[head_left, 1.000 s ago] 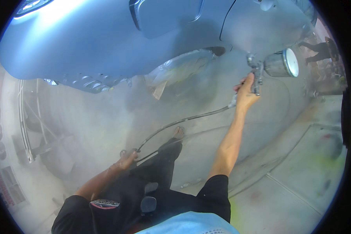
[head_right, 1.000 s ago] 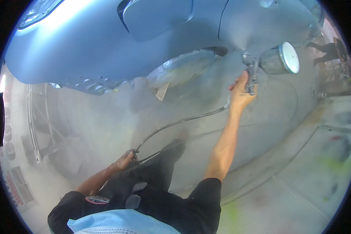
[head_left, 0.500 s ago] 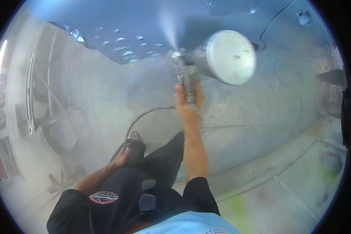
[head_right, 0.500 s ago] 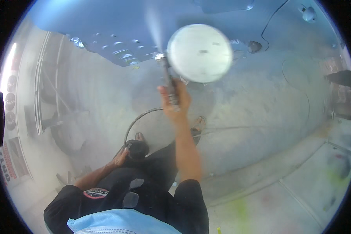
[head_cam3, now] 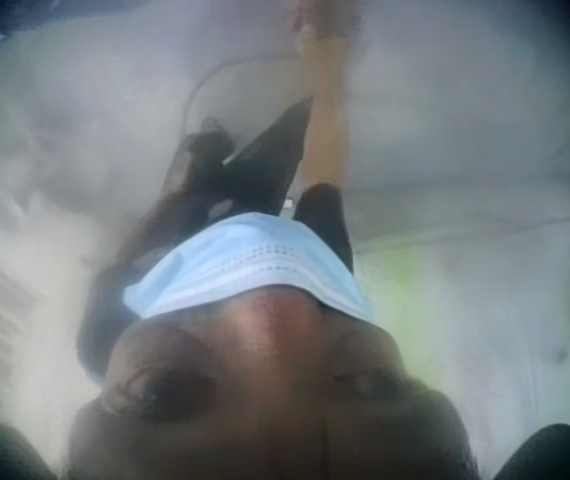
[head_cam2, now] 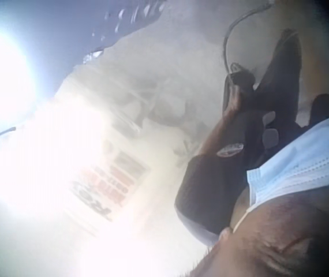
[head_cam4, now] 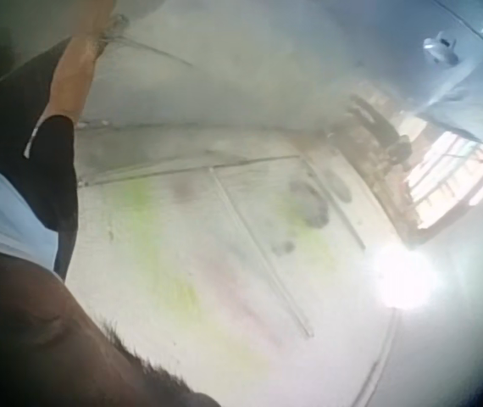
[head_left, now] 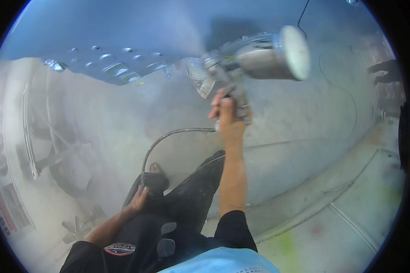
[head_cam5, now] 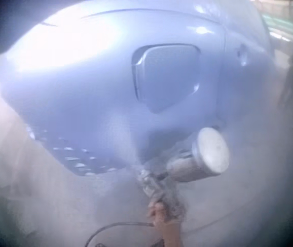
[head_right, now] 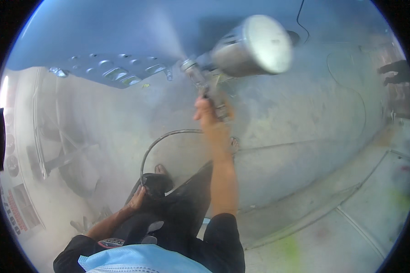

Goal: The person spray paints the side panels and doors of a blue car using a spray gun.

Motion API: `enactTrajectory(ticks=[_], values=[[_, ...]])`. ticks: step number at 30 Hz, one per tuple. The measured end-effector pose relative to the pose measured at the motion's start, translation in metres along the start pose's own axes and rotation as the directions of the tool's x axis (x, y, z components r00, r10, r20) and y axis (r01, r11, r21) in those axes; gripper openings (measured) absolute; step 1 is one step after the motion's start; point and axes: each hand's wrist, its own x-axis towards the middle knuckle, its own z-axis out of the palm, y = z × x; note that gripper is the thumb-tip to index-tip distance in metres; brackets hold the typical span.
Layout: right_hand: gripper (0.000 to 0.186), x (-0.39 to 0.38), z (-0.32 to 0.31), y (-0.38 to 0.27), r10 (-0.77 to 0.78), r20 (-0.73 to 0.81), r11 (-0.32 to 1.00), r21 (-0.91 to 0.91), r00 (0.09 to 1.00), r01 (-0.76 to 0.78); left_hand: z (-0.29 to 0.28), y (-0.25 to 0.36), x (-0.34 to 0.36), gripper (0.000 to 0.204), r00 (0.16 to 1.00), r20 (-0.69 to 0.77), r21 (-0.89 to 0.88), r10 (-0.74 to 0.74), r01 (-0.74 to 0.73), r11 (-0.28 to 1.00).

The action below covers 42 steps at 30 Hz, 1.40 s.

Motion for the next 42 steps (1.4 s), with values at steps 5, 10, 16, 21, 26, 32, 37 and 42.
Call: enactTrajectory(ticks=[5, 10, 16, 21, 26, 32, 37, 42], values=[[0.06, 0.064, -0.086, -0.051, -0.105, -0.137, 0.988, -0.129, 0.985, 0.087, 0.026, 0.06, 0.015, 0.064, 0.984, 0.164, 0.303, 0.074, -0.122, 0.945], [0.057, 0.116, -0.152, -0.089, -0.19, -0.211, 0.968, -0.203, 0.959, 0.147, 0.052, 0.148, 0.013, 0.066, 0.951, 0.294, 0.267, 0.095, -0.177, 0.947], [0.042, 0.149, -0.194, -0.119, -0.27, -0.447, 0.932, -0.342, 0.853, 0.116, 0.074, 0.149, 0.026, 0.067, 0.92, 0.249, 0.162, 0.301, -0.346, 0.924], [0.035, 0.125, -0.174, -0.096, -0.382, -0.551, 0.88, -0.461, 0.742, 0.112, 0.058, 0.145, 0.024, 0.059, 0.941, 0.221, 0.223, 0.256, -0.305, 0.926], [0.023, 0.059, -0.134, -0.024, -0.362, -0.403, 0.882, -0.441, 0.841, 0.168, 0.024, 0.103, 0.018, 0.051, 0.959, 0.17, 0.343, 0.228, -0.274, 0.898], [0.025, -0.012, -0.036, 0.019, -0.54, 0.051, 0.696, -0.534, 0.84, 0.479, -0.004, 0.082, -0.006, 0.058, 0.991, 0.077, 0.333, 0.106, -0.126, 0.935], [0.037, -0.05, 0.022, 0.034, -0.376, 0.268, 0.761, -0.456, 0.887, 0.461, -0.022, 0.045, -0.01, 0.063, 0.995, 0.014, 0.403, 0.096, -0.093, 0.911], [0.032, -0.054, 0.014, 0.022, -0.025, 0.352, 0.931, -0.333, 0.936, 0.15, -0.021, 0.075, -0.016, 0.084, 0.98, 0.118, 0.323, -0.162, 0.116, 0.939]])
